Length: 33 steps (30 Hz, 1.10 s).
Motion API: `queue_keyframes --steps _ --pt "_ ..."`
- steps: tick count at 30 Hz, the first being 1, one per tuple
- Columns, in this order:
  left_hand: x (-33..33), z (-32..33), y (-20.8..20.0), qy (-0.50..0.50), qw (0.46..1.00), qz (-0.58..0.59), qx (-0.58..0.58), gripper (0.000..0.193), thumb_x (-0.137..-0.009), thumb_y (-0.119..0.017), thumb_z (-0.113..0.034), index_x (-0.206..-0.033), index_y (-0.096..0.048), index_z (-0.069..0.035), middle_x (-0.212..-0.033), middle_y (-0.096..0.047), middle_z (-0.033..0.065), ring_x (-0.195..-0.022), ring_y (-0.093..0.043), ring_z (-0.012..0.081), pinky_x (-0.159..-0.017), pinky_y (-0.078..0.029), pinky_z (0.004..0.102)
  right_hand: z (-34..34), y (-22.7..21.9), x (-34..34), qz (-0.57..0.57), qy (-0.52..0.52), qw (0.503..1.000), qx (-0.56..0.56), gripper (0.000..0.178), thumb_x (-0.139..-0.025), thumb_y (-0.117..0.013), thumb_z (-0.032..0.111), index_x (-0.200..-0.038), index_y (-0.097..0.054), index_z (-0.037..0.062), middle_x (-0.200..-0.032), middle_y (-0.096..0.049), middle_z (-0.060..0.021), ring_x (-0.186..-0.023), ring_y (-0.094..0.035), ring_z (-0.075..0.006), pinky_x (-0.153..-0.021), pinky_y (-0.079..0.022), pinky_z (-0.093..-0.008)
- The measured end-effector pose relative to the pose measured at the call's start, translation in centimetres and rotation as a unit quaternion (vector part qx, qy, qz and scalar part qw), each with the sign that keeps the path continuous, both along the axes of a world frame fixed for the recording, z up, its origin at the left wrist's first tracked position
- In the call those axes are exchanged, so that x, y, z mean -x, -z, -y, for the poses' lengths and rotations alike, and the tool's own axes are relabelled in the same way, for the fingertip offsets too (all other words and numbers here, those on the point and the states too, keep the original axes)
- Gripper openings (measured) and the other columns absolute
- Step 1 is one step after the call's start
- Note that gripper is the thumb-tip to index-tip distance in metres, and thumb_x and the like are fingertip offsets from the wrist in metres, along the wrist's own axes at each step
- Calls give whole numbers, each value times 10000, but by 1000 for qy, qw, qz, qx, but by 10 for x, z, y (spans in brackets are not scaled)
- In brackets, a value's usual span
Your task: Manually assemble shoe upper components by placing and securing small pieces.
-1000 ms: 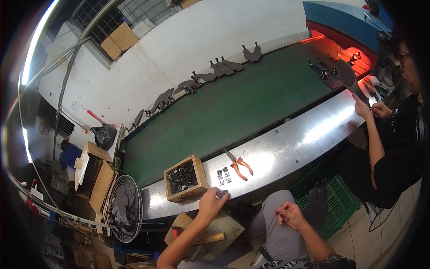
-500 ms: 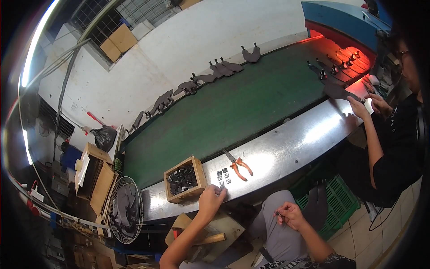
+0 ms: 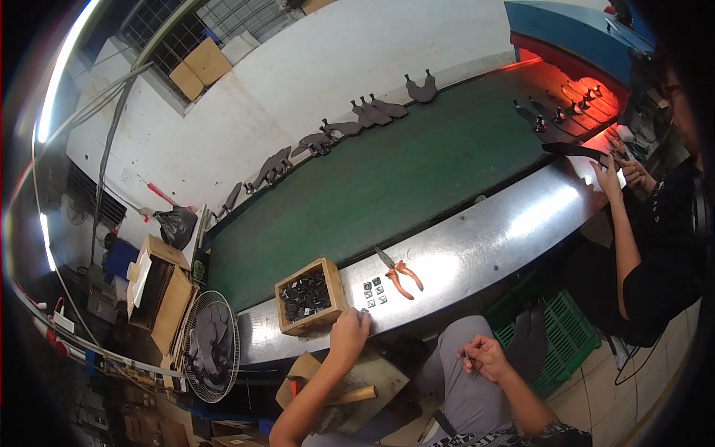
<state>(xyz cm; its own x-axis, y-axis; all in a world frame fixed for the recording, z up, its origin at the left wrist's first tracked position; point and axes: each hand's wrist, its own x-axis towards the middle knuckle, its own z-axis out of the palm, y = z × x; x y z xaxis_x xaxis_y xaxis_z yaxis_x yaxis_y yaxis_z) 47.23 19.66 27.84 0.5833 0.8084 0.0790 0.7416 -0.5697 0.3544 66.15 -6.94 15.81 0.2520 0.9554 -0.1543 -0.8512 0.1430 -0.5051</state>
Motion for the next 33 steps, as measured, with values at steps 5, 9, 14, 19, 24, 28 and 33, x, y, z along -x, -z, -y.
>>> queue_keyframes --steps 5,9,14,19,24,28,33 --pt "0 -7 -3 5 998 -48 -36 286 -902 -592 -240 -807 -601 30 -838 -643 258 -764 -632 431 -685 -510 499 0 1 0 3 -2 1000 6 81 -929 -582 9 -881 -516 8 -918 -626 -240 -659 -610 -209 -582 -527 -341" --pt "8 -10 -12 -11 997 -67 -22 257 -897 -604 -240 -818 -607 5 -779 -648 233 -748 -636 427 -674 -507 505 0 0 0 3 2 1000 1 79 -929 -582 10 -882 -518 10 -917 -626 -237 -659 -611 -209 -582 -527 -339" --pt "13 -12 -15 -11 999 -44 -12 251 -902 -599 -230 -804 -608 1 -757 -648 226 -749 -640 417 -675 -503 503 0 1 -1 1 -2 1000 1 79 -928 -583 11 -882 -519 11 -911 -625 -233 -662 -613 -207 -583 -528 -341" --pt "18 -16 -8 -15 999 -28 30 249 -911 -583 -217 -830 -597 18 -737 -637 235 -735 -627 429 -666 -489 499 0 0 1 5 -1 1000 -1 84 -927 -588 15 -881 -518 11 -911 -626 -231 -663 -613 -205 -585 -528 -342" --pt "12 -17 -13 -40 999 -12 28 252 -912 -580 -210 -826 -593 26 -725 -629 240 -730 -624 433 -664 -484 499 0 0 -1 13 1 1000 3 71 -925 -593 19 -893 -531 6 -924 -630 -236 -662 -612 -202 -584 -527 -339" --pt "27 -28 -11 -30 999 -9 43 243 -904 -594 -197 -863 -591 43 -773 -640 247 -787 -628 432 -706 -491 489 -1 -1 0 4 -2 1000 -5 69 -925 -596 22 -898 -535 3 -927 -631 -237 -660 -611 -200 -582 -527 -338" --pt "13 -18 -21 55 997 -49 -33 304 -891 -614 -214 -1052 -540 33 -967 -637 266 -849 -622 445 -736 -501 492 1 1 -1 8 2 1000 4 81 -928 -596 32 -891 -530 3 -926 -633 -240 -657 -610 -199 -581 -528 -337"
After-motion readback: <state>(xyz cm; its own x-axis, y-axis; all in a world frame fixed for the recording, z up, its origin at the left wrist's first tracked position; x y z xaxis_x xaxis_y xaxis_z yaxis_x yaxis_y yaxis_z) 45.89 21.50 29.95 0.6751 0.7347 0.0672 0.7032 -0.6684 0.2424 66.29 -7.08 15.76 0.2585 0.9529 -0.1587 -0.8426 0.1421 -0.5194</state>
